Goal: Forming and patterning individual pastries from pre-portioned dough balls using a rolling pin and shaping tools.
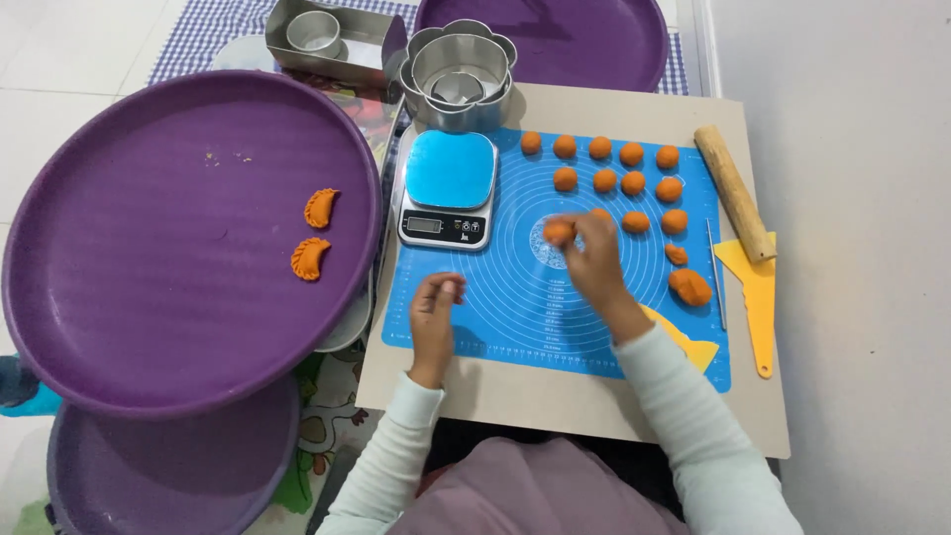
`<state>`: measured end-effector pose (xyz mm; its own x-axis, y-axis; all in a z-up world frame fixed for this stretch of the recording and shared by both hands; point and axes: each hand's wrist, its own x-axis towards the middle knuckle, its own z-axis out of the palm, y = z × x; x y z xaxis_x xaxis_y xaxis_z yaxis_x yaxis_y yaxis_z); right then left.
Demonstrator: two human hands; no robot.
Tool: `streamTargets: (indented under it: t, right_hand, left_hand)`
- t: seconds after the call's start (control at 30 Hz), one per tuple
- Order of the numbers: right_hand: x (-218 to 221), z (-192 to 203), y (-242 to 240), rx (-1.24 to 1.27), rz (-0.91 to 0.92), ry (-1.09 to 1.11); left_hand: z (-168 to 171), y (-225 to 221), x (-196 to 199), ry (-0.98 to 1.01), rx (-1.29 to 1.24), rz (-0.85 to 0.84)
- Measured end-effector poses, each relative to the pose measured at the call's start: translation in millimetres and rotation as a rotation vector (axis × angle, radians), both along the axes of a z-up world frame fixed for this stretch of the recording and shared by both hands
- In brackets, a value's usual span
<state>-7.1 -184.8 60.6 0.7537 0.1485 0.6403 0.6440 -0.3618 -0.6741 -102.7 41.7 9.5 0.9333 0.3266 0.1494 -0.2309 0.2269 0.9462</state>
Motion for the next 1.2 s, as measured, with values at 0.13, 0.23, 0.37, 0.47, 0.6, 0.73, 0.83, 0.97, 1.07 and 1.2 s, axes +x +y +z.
streamTargets:
  t: [0.13,0.23,0.37,0.47,0.6,0.73,0.83,0.97,1.07,1.2]
  right_hand:
    - [-66,-2,6,0.030,0.106,0.098]
    - [-100,-18,9,0.086,0.057,0.254]
    - [-125,-29,14,0.317,0.065,0.384]
    - [-134,-39,17,0.347,0.084,0.417]
    - [-139,-27,17,0.280,0.112,0.453]
    - [-136,-20,9,0.211,0.103,0.435]
    - [-136,-27,6,0.225,0.076,0.407]
    - [-141,-27,13,0.334,0.028,0.381]
    - [-145,-33,22,0.409,0.049,0.371]
    - [-151,-4,32,0.401,0.118,0.459]
  left_hand:
    - [18,-41,-18,0.039,-0.053,-0.283]
    - [26,-61,-30,0.014,0.041,-0.432]
    - [39,-68,-42,0.023,0.176,-0.375]
    - [33,-70,-48,-0.013,0.208,-0.303]
    - [43,-62,-49,-0.097,0.347,-0.240]
    - [37,-60,-53,-0.160,0.484,-0.227]
    - [43,-61,-53,-0.227,0.518,-0.208]
    - [58,-56,-55,-0.257,0.516,-0.180]
    - [52,-48,-51,-0.296,0.542,-0.205]
    - [58,-38,-52,-0.335,0.565,-0.297]
